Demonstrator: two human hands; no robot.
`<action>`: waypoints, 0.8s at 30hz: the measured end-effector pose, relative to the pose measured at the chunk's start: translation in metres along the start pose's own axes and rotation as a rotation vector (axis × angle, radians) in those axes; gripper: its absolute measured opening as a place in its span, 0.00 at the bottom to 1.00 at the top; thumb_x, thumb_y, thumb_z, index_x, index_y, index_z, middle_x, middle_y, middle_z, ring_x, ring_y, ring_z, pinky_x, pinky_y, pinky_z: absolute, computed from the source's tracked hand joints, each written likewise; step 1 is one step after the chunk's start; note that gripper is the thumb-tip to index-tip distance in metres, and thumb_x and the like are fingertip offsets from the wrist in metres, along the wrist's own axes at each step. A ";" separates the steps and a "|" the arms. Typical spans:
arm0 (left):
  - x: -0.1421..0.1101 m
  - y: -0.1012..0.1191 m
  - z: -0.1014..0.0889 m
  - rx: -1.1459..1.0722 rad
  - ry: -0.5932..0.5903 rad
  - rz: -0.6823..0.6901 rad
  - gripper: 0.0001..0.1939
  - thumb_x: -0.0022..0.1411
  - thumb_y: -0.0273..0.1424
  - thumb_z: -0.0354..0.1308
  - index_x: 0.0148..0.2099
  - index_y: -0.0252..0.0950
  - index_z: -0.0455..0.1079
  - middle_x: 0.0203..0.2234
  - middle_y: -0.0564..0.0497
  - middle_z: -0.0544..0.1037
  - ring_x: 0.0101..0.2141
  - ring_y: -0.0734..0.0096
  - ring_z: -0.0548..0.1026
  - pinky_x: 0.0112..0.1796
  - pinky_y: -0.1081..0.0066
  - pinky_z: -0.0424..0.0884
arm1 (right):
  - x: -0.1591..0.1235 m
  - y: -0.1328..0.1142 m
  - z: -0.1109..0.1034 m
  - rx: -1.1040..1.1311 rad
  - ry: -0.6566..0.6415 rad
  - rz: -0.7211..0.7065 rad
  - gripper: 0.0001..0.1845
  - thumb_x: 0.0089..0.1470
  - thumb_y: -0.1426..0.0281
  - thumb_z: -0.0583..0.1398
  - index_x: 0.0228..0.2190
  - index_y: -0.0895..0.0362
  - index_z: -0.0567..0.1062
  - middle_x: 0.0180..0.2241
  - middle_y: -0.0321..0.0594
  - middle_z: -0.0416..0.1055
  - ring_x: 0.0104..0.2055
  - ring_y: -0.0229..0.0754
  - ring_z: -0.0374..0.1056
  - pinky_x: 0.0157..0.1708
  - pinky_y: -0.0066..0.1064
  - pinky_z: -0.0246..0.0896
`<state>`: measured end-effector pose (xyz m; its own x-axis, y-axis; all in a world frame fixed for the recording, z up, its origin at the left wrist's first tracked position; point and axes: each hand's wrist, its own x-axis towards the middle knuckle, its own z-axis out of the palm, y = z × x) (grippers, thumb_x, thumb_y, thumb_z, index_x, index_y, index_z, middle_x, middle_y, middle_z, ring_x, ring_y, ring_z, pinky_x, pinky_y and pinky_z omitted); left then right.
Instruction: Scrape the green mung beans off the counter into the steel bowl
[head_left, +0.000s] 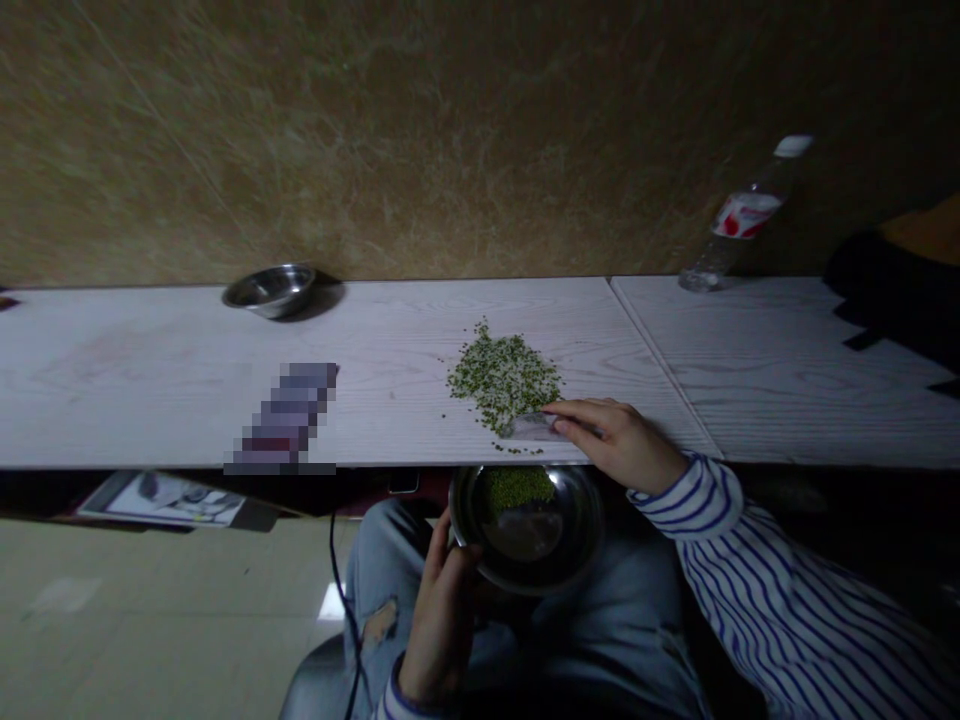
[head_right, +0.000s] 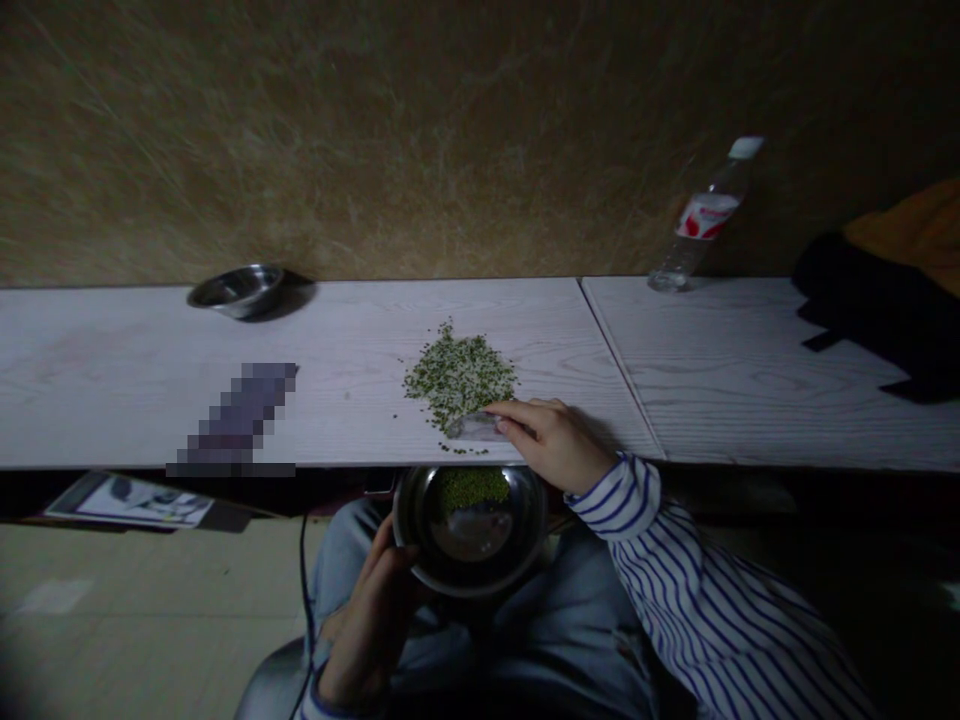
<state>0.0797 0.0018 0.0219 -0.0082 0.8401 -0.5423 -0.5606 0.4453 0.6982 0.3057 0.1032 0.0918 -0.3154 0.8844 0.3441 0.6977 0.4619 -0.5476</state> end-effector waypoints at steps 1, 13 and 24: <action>0.000 0.000 -0.001 0.001 -0.006 -0.001 0.37 0.54 0.30 0.61 0.66 0.44 0.60 0.55 0.44 0.75 0.52 0.51 0.73 0.42 0.62 0.74 | 0.001 0.000 0.000 -0.003 0.006 0.006 0.15 0.59 0.71 0.56 0.45 0.54 0.78 0.43 0.42 0.79 0.43 0.44 0.76 0.44 0.34 0.72; 0.001 -0.001 -0.004 0.017 0.006 -0.010 0.38 0.55 0.31 0.60 0.67 0.43 0.56 0.55 0.45 0.74 0.51 0.52 0.72 0.41 0.65 0.73 | -0.003 0.000 -0.004 0.042 -0.024 -0.044 0.15 0.59 0.71 0.57 0.46 0.52 0.78 0.44 0.39 0.79 0.44 0.41 0.76 0.46 0.31 0.71; 0.003 0.000 -0.007 0.042 0.011 0.021 0.37 0.55 0.30 0.59 0.67 0.41 0.57 0.56 0.44 0.72 0.52 0.53 0.71 0.42 0.62 0.74 | 0.007 0.004 0.005 0.021 -0.023 0.013 0.15 0.60 0.69 0.56 0.47 0.54 0.78 0.44 0.42 0.79 0.43 0.44 0.76 0.43 0.34 0.71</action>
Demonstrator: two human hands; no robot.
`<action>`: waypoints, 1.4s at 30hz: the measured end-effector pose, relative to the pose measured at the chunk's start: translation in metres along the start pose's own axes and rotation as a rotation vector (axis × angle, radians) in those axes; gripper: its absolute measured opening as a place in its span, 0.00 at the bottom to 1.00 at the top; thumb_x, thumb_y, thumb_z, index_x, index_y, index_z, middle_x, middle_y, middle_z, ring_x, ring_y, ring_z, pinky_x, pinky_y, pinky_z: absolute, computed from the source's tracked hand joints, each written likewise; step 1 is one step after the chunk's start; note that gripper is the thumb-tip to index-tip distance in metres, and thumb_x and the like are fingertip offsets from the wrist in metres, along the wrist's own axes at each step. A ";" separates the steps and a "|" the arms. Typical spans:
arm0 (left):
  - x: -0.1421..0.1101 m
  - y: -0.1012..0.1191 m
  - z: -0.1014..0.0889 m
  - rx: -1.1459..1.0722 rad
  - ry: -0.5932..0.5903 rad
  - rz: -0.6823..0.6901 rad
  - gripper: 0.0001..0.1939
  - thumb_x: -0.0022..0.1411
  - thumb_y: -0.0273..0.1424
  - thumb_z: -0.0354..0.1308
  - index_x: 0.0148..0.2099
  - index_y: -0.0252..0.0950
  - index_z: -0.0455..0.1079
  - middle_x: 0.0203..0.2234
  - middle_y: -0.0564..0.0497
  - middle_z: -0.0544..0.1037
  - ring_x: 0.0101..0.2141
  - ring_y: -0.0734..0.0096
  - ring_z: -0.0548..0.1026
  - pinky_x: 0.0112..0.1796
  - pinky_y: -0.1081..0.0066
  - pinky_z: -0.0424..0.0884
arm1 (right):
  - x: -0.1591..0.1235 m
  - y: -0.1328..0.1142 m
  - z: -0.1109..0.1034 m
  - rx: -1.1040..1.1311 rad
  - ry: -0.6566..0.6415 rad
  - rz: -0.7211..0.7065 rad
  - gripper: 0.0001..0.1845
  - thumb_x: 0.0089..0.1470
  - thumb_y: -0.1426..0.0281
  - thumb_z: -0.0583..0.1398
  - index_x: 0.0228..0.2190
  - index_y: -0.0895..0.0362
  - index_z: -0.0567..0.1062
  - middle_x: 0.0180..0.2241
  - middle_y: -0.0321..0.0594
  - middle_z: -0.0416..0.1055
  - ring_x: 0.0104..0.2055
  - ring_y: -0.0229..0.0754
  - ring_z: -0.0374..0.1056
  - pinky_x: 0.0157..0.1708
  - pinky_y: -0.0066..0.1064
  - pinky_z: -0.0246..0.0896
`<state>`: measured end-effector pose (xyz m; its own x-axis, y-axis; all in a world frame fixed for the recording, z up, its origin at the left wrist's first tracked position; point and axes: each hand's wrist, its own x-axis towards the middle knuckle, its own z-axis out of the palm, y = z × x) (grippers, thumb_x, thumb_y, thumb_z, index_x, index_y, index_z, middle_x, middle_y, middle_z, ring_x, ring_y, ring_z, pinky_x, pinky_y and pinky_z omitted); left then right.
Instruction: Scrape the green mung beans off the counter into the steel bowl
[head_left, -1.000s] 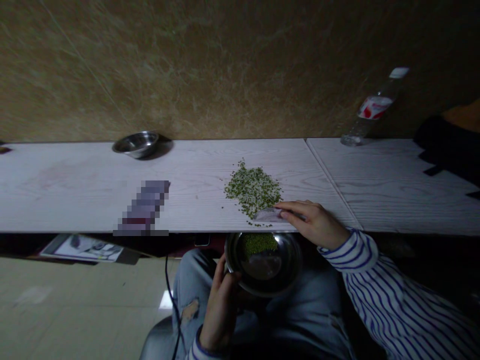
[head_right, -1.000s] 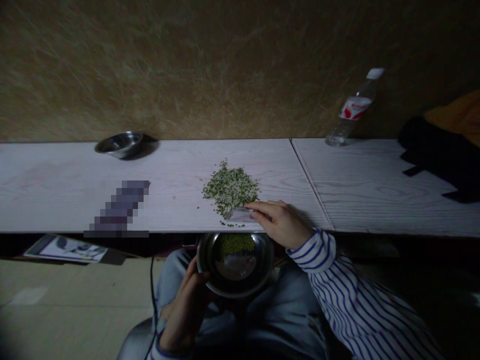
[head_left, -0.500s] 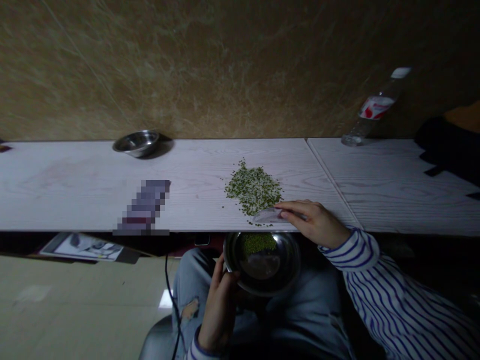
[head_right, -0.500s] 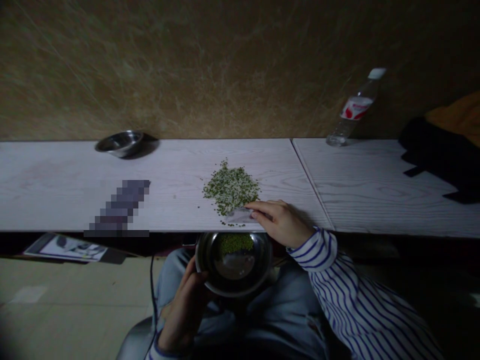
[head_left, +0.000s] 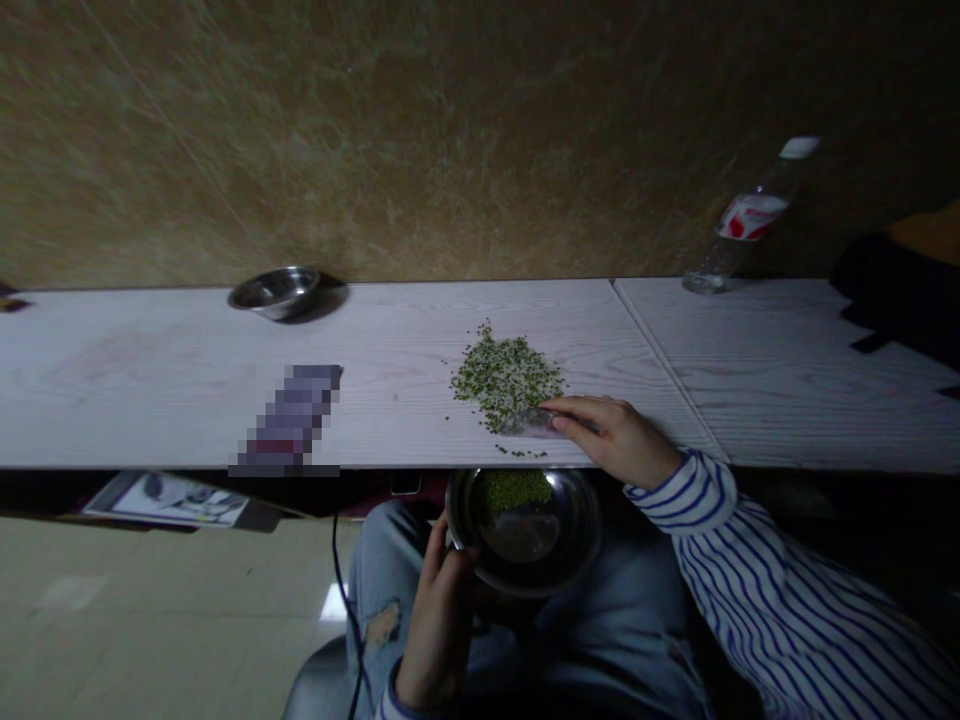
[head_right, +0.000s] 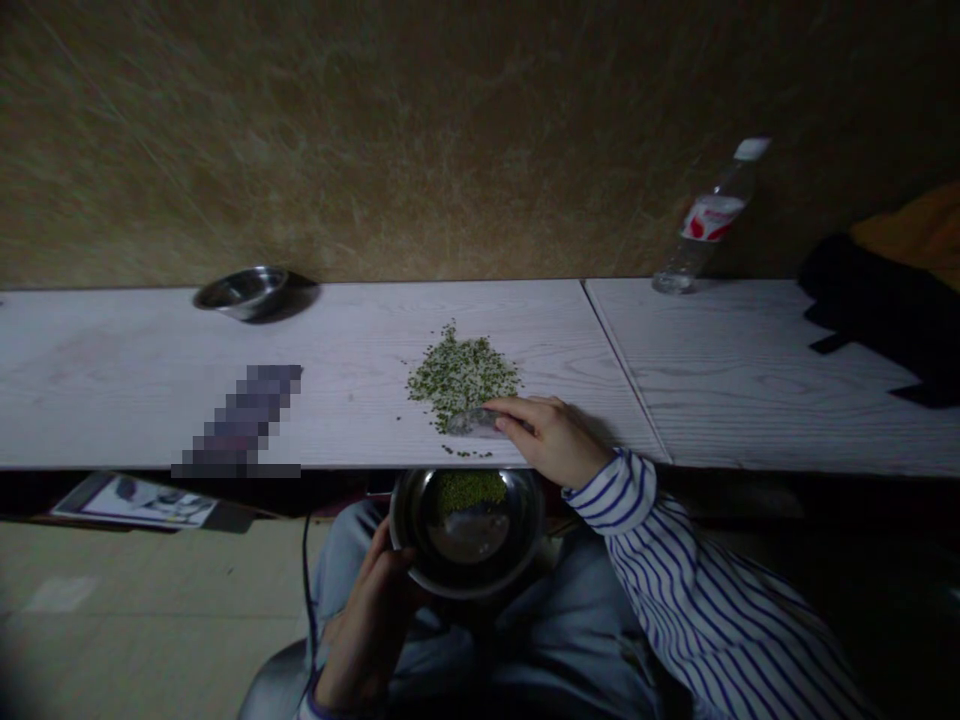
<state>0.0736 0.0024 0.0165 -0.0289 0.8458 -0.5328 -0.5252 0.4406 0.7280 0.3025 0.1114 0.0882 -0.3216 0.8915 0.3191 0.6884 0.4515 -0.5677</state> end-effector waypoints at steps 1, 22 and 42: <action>0.000 0.000 0.000 0.003 -0.001 -0.003 0.37 0.55 0.30 0.59 0.67 0.42 0.56 0.56 0.44 0.72 0.51 0.53 0.72 0.42 0.62 0.74 | 0.000 0.000 0.000 0.004 -0.002 0.000 0.15 0.60 0.69 0.56 0.47 0.54 0.78 0.44 0.41 0.79 0.44 0.44 0.76 0.43 0.34 0.71; -0.004 0.005 0.001 -0.003 0.017 0.001 0.35 0.55 0.29 0.60 0.65 0.42 0.60 0.54 0.45 0.75 0.48 0.57 0.73 0.42 0.64 0.73 | 0.015 -0.009 0.010 -0.011 0.061 -0.029 0.16 0.60 0.72 0.56 0.47 0.54 0.77 0.45 0.42 0.79 0.45 0.43 0.75 0.47 0.36 0.70; -0.005 0.007 0.002 -0.035 0.058 -0.008 0.37 0.54 0.30 0.61 0.66 0.42 0.59 0.55 0.44 0.75 0.51 0.53 0.74 0.39 0.64 0.75 | 0.009 -0.004 0.004 -0.001 0.000 -0.080 0.15 0.61 0.70 0.56 0.47 0.53 0.78 0.44 0.41 0.79 0.43 0.43 0.75 0.46 0.36 0.70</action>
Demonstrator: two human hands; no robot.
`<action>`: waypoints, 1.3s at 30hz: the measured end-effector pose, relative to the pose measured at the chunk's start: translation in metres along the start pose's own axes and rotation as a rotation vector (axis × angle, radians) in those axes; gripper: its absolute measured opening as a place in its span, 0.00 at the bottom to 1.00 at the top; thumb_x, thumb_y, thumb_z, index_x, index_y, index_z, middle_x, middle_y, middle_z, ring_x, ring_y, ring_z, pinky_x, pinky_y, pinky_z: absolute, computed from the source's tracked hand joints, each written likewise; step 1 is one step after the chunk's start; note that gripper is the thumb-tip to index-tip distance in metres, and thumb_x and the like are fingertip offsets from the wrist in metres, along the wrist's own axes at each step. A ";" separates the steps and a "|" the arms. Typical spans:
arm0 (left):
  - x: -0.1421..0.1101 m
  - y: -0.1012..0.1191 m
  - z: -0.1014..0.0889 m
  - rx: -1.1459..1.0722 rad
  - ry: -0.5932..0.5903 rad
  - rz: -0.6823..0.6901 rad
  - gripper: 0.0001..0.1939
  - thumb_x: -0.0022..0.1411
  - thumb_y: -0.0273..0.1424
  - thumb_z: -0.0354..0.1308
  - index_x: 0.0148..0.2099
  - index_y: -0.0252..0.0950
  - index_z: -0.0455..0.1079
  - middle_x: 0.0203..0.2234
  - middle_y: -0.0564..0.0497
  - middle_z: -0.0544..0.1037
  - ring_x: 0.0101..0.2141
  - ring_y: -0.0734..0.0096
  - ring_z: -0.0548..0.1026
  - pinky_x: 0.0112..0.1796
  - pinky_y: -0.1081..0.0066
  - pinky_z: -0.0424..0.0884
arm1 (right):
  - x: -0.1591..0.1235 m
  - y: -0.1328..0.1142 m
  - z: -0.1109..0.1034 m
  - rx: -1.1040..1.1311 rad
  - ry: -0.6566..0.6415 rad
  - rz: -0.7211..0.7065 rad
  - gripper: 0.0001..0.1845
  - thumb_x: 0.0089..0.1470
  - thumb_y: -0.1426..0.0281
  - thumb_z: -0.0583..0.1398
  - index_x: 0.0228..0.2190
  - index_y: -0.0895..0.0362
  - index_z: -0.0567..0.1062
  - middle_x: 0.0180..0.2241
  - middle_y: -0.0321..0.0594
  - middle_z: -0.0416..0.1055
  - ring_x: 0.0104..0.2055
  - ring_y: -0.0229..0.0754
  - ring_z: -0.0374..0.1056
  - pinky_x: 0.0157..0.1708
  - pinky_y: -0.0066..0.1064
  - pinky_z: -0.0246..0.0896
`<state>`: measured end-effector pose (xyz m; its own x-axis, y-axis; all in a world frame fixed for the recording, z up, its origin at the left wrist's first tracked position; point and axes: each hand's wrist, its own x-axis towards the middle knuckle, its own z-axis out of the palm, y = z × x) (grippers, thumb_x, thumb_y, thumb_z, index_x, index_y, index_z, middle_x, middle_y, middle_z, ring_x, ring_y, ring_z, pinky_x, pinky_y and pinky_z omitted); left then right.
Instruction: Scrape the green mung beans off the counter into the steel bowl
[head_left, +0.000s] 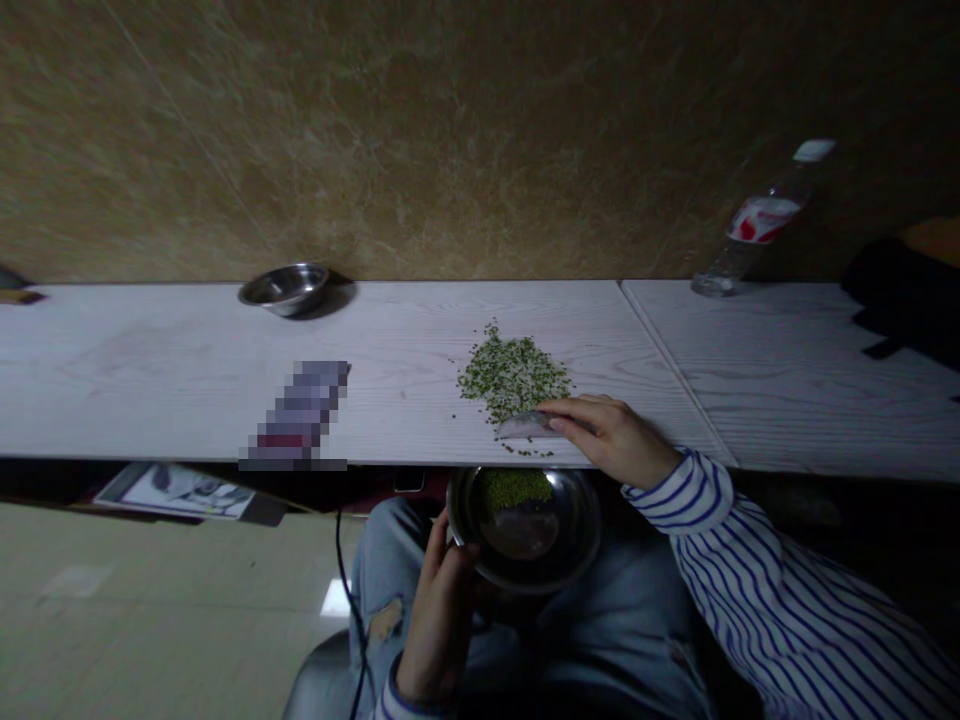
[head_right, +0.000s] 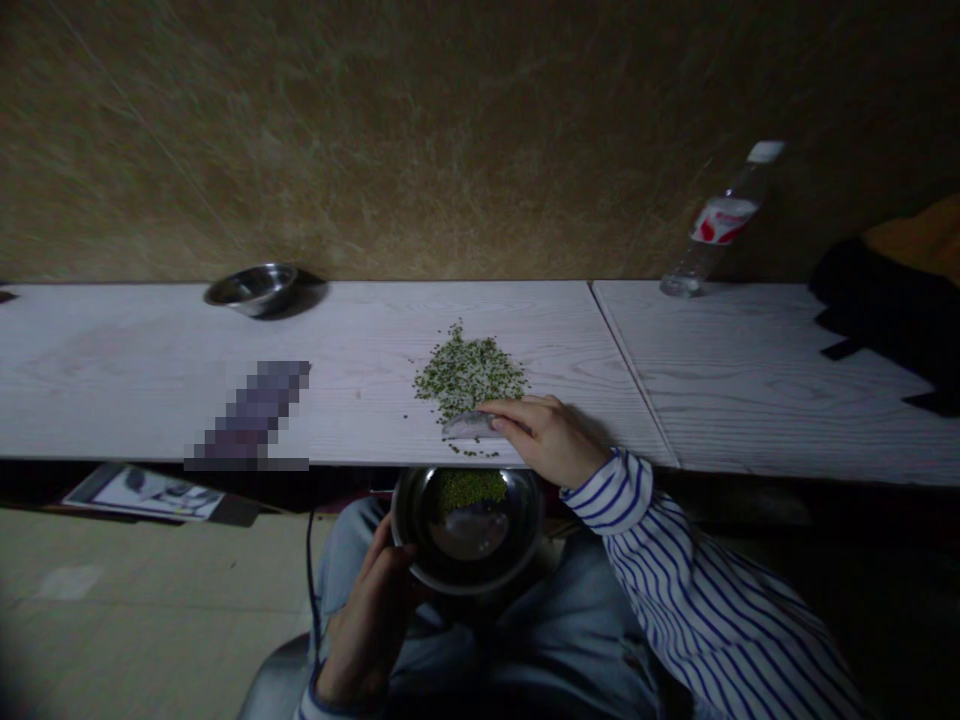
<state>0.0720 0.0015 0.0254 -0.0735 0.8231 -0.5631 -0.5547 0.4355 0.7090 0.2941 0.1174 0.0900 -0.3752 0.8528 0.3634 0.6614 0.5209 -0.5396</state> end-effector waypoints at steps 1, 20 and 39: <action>0.000 0.000 0.000 0.004 0.005 -0.003 0.37 0.54 0.30 0.61 0.66 0.42 0.59 0.54 0.44 0.76 0.50 0.53 0.74 0.38 0.64 0.75 | -0.001 0.000 -0.001 0.000 0.001 -0.001 0.15 0.61 0.70 0.56 0.47 0.53 0.78 0.44 0.40 0.79 0.43 0.43 0.75 0.46 0.36 0.70; 0.003 0.000 -0.003 0.027 -0.032 0.008 0.35 0.55 0.31 0.60 0.65 0.44 0.60 0.56 0.47 0.74 0.51 0.56 0.73 0.38 0.68 0.74 | 0.005 0.006 0.007 0.007 0.013 0.018 0.15 0.61 0.70 0.56 0.47 0.52 0.77 0.44 0.40 0.79 0.45 0.43 0.74 0.47 0.37 0.69; 0.000 0.004 -0.001 0.068 -0.027 0.037 0.33 0.54 0.30 0.61 0.62 0.42 0.63 0.56 0.44 0.73 0.52 0.52 0.72 0.39 0.65 0.74 | 0.013 0.001 0.011 -0.002 -0.067 -0.101 0.14 0.62 0.70 0.56 0.47 0.52 0.77 0.39 0.39 0.79 0.40 0.40 0.73 0.43 0.34 0.67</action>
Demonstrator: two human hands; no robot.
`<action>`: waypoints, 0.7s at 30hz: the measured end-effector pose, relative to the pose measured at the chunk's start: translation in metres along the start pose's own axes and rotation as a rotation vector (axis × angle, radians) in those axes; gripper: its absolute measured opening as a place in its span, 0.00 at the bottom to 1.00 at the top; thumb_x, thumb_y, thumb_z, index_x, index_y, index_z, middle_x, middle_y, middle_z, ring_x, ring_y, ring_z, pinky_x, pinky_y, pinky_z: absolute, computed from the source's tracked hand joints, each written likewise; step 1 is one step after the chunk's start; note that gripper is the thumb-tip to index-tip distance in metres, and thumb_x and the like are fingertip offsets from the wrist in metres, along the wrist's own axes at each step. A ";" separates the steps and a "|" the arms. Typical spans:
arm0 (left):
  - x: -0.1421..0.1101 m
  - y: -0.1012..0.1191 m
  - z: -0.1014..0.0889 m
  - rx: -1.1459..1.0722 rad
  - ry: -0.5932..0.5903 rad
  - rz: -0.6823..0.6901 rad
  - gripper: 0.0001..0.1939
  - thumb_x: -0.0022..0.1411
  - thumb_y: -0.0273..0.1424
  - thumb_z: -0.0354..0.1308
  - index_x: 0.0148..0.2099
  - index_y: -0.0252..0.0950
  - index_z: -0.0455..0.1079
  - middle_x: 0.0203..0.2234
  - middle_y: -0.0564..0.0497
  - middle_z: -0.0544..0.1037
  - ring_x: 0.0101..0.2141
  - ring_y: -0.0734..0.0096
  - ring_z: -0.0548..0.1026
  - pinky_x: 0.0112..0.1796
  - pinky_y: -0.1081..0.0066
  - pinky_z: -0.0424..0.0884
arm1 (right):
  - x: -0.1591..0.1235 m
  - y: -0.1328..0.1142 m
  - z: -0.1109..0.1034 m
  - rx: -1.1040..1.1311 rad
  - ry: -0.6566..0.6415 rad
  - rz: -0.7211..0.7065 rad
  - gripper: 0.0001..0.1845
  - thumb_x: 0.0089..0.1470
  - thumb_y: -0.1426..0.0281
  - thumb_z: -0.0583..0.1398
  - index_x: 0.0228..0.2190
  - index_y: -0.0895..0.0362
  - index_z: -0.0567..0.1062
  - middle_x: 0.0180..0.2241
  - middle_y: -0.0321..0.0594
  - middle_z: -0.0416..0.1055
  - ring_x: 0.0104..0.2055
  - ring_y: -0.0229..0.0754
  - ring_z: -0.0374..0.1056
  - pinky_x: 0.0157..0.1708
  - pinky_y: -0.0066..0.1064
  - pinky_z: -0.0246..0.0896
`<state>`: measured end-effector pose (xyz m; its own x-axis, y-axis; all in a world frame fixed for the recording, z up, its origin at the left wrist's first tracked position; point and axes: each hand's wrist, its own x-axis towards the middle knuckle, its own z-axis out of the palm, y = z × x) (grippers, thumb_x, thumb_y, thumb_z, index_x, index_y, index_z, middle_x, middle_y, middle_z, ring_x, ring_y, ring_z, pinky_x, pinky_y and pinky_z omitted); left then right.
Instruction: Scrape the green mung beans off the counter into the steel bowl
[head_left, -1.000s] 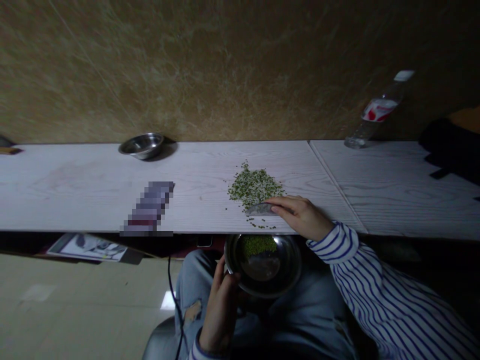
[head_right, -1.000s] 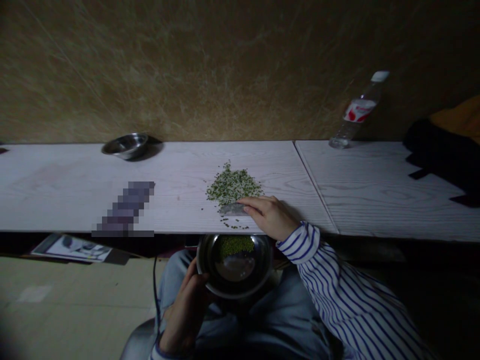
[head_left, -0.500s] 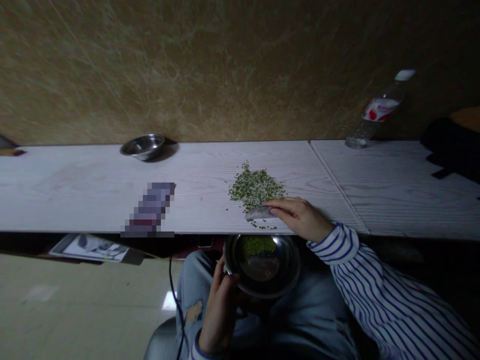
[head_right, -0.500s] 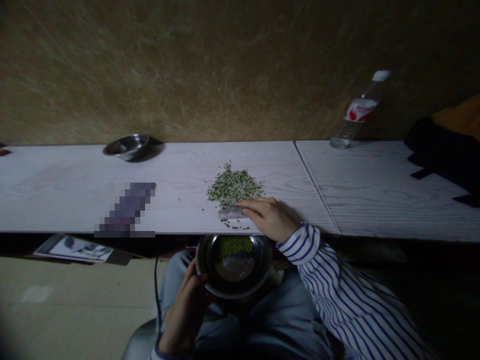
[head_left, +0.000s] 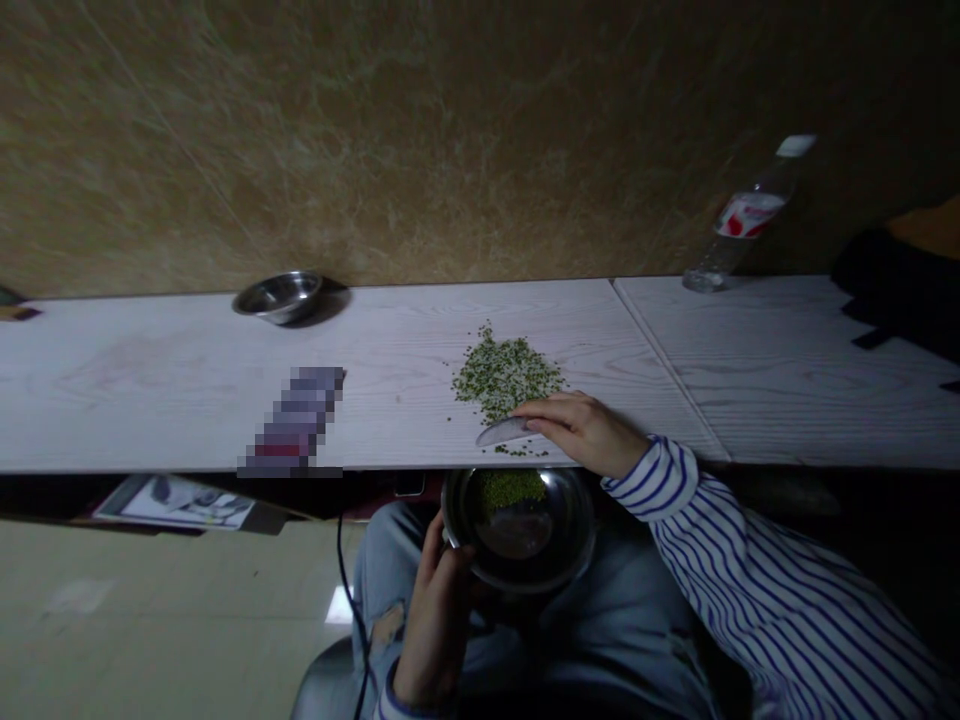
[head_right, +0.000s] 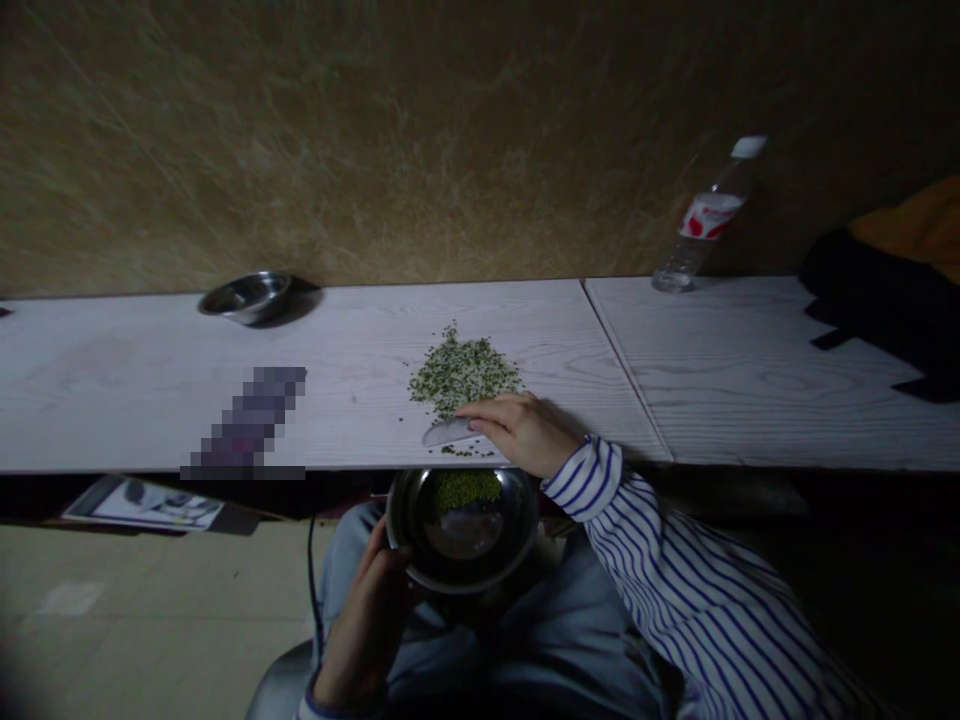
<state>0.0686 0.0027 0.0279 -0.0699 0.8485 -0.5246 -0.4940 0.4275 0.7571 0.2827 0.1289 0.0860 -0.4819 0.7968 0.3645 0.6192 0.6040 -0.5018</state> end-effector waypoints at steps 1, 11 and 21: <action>0.000 0.000 0.000 0.001 -0.003 0.001 0.32 0.54 0.30 0.60 0.62 0.42 0.63 0.56 0.44 0.73 0.52 0.53 0.72 0.40 0.65 0.74 | 0.001 0.000 0.000 0.008 -0.013 -0.010 0.14 0.62 0.70 0.56 0.46 0.52 0.78 0.39 0.39 0.79 0.39 0.39 0.73 0.43 0.34 0.66; 0.003 -0.003 0.004 -0.051 0.013 -0.005 0.33 0.52 0.30 0.62 0.62 0.41 0.65 0.53 0.43 0.76 0.51 0.51 0.74 0.43 0.61 0.74 | -0.006 0.004 -0.007 0.068 -0.105 -0.136 0.14 0.63 0.68 0.55 0.47 0.50 0.77 0.39 0.40 0.79 0.40 0.40 0.72 0.43 0.35 0.65; 0.000 -0.003 0.010 -0.075 -0.057 -0.059 0.39 0.55 0.30 0.61 0.68 0.42 0.55 0.56 0.43 0.73 0.53 0.51 0.72 0.43 0.62 0.74 | -0.028 0.001 -0.021 -0.046 0.055 0.097 0.15 0.62 0.70 0.54 0.47 0.51 0.77 0.43 0.40 0.79 0.44 0.42 0.74 0.46 0.36 0.68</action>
<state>0.0792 0.0045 0.0297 0.0091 0.8399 -0.5426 -0.5593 0.4541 0.6935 0.3097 0.1075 0.0924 -0.3844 0.8503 0.3595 0.6897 0.5233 -0.5005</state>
